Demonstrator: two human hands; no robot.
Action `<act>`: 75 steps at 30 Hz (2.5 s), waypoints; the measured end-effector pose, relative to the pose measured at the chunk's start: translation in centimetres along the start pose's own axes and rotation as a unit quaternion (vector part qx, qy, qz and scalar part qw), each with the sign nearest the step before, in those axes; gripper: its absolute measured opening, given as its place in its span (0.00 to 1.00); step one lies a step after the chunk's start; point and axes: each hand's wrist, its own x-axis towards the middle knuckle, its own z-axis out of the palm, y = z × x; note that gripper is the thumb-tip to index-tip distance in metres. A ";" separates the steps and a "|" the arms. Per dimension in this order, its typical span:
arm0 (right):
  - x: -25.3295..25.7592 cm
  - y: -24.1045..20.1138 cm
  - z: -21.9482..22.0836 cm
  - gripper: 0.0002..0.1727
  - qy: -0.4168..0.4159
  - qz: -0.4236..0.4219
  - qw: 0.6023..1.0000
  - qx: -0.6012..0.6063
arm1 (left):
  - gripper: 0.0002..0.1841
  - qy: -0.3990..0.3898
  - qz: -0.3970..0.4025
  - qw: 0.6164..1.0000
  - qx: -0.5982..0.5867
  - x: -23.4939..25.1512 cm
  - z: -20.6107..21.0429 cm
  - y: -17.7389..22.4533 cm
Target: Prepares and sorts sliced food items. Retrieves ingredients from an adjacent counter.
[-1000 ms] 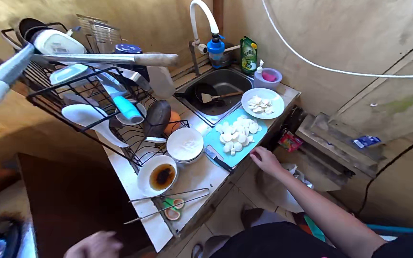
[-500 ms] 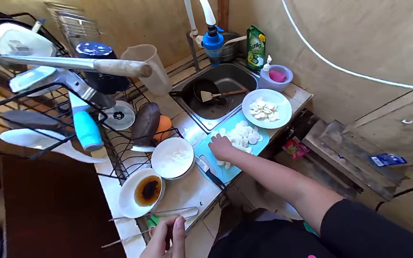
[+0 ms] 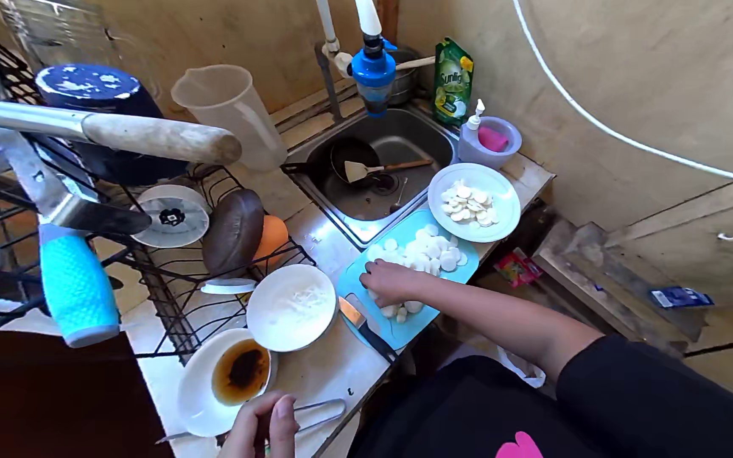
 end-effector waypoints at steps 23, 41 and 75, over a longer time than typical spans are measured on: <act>1.5 4.8 -3.5 0.24 -0.066 -0.158 0.985 -0.018 | 0.21 0.223 -0.147 0.960 0.082 -2.8 6.3 6.8; -1.2 6.1 -4.4 0.13 -0.037 -0.131 0.991 -0.002 | 0.20 0.230 -0.151 0.957 0.093 -2.3 6.9 7.8; -7.1 11.1 -6.1 0.26 0.027 0.020 0.999 -0.029 | 0.21 0.218 -0.135 0.963 0.077 -2.3 6.6 7.2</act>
